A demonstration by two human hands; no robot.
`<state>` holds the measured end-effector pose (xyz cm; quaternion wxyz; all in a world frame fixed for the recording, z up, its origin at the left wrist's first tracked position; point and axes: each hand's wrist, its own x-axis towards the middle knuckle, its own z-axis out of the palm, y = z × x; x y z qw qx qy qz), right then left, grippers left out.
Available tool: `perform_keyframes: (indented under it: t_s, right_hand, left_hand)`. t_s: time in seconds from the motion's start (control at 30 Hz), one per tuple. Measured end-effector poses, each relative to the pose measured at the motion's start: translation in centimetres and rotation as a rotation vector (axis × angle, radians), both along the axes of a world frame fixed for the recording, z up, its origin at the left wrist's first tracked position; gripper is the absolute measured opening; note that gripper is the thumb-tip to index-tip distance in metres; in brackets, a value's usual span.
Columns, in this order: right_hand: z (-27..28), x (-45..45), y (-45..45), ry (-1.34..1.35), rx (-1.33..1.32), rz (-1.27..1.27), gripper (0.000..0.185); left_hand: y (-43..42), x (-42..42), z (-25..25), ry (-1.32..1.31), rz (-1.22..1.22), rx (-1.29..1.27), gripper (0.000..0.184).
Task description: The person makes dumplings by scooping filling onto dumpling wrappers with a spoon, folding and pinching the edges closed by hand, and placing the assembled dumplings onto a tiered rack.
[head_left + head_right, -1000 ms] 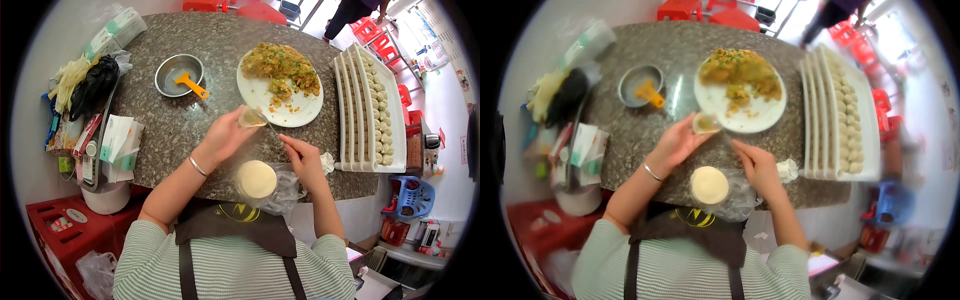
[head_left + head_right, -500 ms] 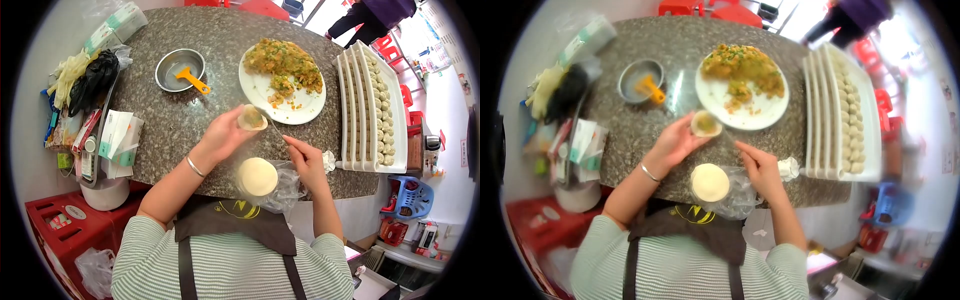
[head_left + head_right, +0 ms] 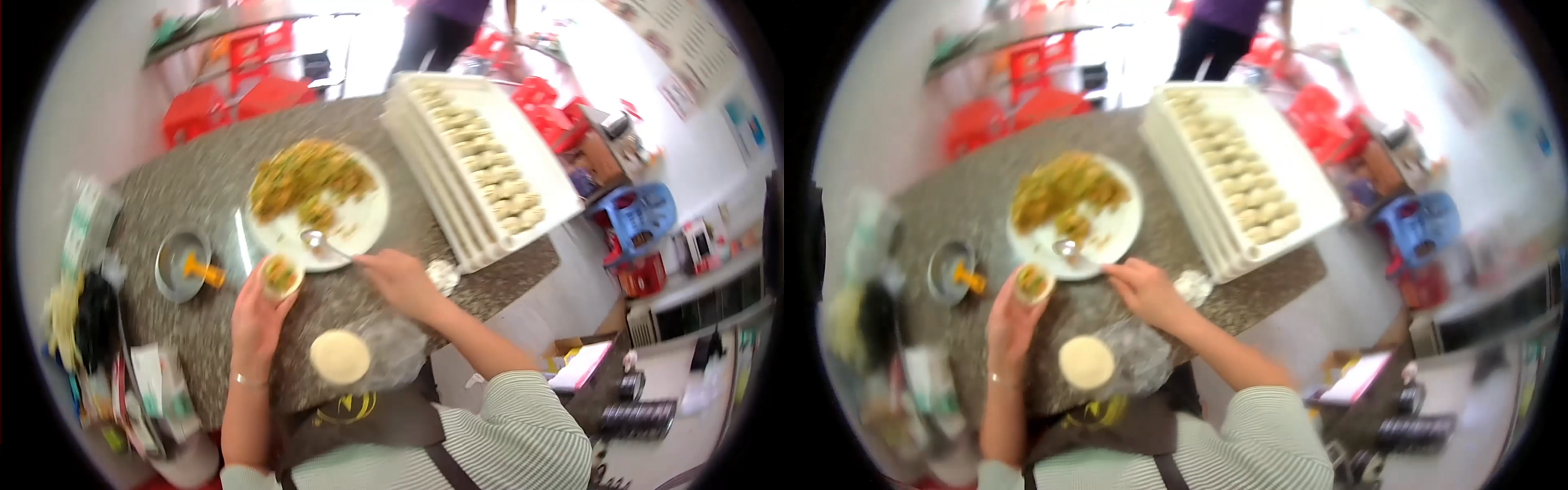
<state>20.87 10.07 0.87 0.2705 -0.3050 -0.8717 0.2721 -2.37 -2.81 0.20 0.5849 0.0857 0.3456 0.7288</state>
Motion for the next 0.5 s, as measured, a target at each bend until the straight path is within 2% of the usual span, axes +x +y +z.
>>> perform_keyframes:
  t_s: [0.03,0.1,0.17,0.2,0.27,0.33,0.4,0.5]
  right_hand:
    - [-1.0,-0.1,0.9,0.009,0.03,-0.042,0.023]
    - [-1.5,-0.3,2.7,0.027,0.07,-0.096,0.022]
    - [-2.4,-1.6,3.0,0.073,0.263,-0.052,0.022]
    - [-2.1,-2.5,2.8,0.083,0.23,-0.02,0.022]
    - [-0.1,-4.3,2.5,0.219,0.136,0.038,0.017]
    - [2.0,-5.7,1.6,0.357,-0.271,0.05,0.018]
    - [2.4,-6.8,1.9,0.381,-0.511,0.083,0.019]
    - [1.2,-7.9,2.3,0.446,-0.586,0.106,0.02]
  left_hand:
    - [0.6,0.5,0.2,0.011,-0.058,0.049,0.04]
    - [1.4,1.1,1.0,0.344,-0.076,0.013,0.042]
    - [2.8,1.7,1.6,0.442,-0.067,0.043,0.044]
    - [3.1,2.1,2.0,0.534,-0.04,0.051,0.047]
    - [3.9,2.3,2.6,0.408,-0.004,0.043,0.047]
    - [4.2,2.6,3.2,0.446,0.042,0.052,0.046]
    - [4.1,2.4,2.1,0.494,0.099,0.133,0.044]
    - [3.7,2.2,1.3,0.638,0.178,0.156,0.042]
